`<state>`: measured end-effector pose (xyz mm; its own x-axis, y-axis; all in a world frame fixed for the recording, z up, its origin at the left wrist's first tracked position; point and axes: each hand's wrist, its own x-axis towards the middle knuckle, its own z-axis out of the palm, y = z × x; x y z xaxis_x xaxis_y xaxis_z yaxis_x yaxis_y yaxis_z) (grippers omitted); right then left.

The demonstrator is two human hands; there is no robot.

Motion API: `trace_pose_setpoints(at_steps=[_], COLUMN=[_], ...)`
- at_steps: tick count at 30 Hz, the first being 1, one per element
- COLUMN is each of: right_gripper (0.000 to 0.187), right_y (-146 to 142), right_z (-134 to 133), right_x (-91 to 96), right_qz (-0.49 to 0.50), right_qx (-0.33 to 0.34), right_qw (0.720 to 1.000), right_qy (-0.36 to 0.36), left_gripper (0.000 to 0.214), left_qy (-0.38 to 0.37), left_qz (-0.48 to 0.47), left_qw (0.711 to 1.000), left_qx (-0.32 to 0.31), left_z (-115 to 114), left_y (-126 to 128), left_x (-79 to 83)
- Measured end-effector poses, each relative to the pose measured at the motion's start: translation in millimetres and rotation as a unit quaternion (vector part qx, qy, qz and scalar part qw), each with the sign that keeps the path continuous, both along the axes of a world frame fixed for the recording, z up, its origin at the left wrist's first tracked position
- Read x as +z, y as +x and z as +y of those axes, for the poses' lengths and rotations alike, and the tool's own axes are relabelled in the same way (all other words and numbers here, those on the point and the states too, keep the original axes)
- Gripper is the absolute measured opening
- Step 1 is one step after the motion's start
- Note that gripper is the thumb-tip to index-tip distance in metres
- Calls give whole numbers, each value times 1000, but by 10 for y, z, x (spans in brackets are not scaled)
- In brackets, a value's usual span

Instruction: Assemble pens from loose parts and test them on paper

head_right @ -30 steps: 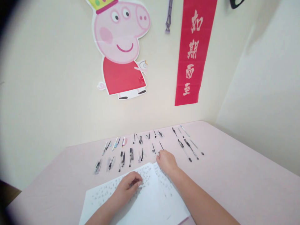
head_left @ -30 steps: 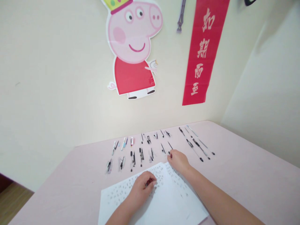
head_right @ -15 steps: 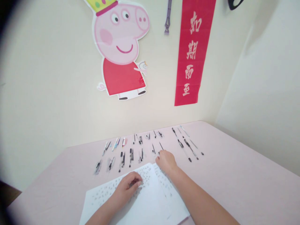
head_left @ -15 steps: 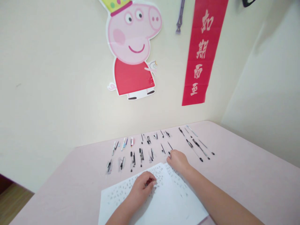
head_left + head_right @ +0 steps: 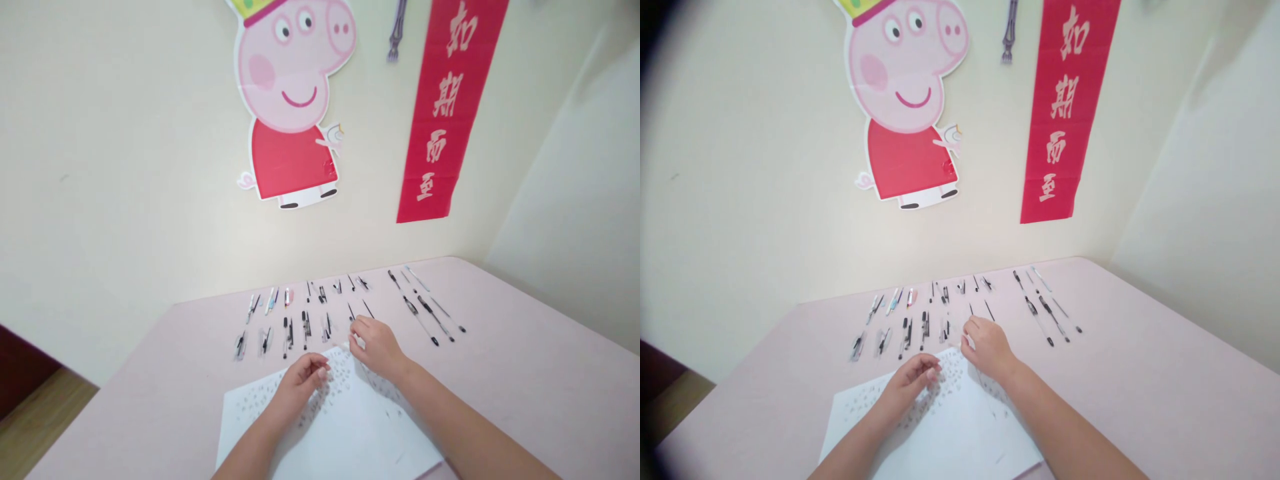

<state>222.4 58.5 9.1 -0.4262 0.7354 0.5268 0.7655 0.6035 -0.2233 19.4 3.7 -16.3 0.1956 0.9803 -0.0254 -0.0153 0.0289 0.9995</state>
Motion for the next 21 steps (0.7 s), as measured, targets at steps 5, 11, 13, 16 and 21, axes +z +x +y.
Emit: trace_pose_setpoints(at_steps=[5, 11, 13, 16, 21], right_gripper=[10, 6, 5, 6, 7], right_y=[-85, -277, -313, -324, -298], right_z=[-98, -246, -277, -287, -268], right_x=[52, 38, 27, 5, -33], right_qz=[2, -19, -24, -17, -3], right_qx=[63, 121, 130, 138, 140], right_qw=[998, 991, 989, 987, 986], right_qy=[1, -44, -63, -79, -90], left_gripper=[40, 43, 40, 35, 29], left_qy=[-18, -32, -38, -47, -52], left_qz=[-46, -96, -83, -67, -96], left_qw=[998, 992, 993, 995, 994], left_qx=[43, 76, 75, 63, 27], left_z=[28, -14, -23, -11, 23], left_y=[-15, -23, -28, -36, -44], left_x=[32, 132, 139, 114, 71])
